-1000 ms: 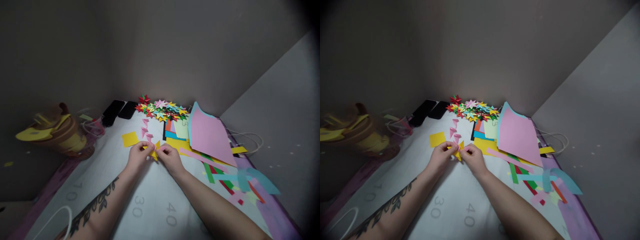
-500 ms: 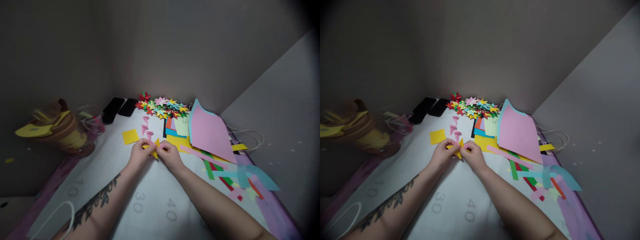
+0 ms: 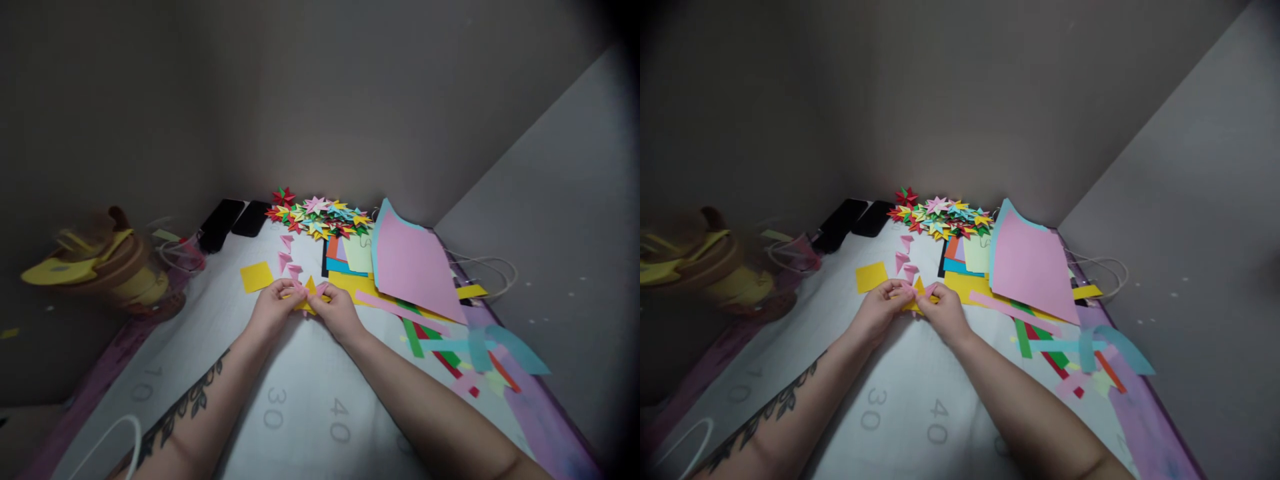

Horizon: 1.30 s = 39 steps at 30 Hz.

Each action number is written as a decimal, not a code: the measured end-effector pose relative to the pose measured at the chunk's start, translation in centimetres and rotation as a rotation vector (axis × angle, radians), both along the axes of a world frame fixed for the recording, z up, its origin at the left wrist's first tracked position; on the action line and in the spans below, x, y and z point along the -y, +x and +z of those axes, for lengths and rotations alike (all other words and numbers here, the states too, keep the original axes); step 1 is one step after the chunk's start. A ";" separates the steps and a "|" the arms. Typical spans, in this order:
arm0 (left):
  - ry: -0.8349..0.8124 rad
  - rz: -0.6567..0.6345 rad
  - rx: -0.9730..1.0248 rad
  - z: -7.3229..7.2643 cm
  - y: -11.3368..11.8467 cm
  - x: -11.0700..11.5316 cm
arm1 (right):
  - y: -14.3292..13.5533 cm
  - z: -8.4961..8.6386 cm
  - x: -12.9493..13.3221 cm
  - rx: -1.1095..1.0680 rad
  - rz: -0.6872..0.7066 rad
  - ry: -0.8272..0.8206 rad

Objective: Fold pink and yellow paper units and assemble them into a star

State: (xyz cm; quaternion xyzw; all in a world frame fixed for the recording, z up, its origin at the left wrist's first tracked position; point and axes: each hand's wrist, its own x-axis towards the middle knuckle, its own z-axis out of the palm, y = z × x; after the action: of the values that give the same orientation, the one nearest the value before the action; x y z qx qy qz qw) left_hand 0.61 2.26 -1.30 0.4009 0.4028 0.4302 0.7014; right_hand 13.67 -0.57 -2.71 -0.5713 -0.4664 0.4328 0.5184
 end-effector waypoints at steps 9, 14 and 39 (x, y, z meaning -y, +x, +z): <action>0.115 0.018 -0.125 -0.1 -0.3 -0.1 | 0.5 -0.1 0.1 0.013 -0.002 0.027; 0.130 0.032 -0.153 -0.1 -0.2 -0.1 | 0.4 -0.2 0.0 0.066 -0.002 0.027; 0.131 0.112 -0.207 0.0 0.0 -0.3 | 0.2 -0.4 -0.3 -0.265 0.020 0.044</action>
State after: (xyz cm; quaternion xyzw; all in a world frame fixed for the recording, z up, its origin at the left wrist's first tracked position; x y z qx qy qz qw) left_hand 0.58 2.59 -1.35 0.4649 0.4658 0.4505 0.6032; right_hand 13.92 -0.23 -3.10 -0.4929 -0.4086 0.4994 0.5837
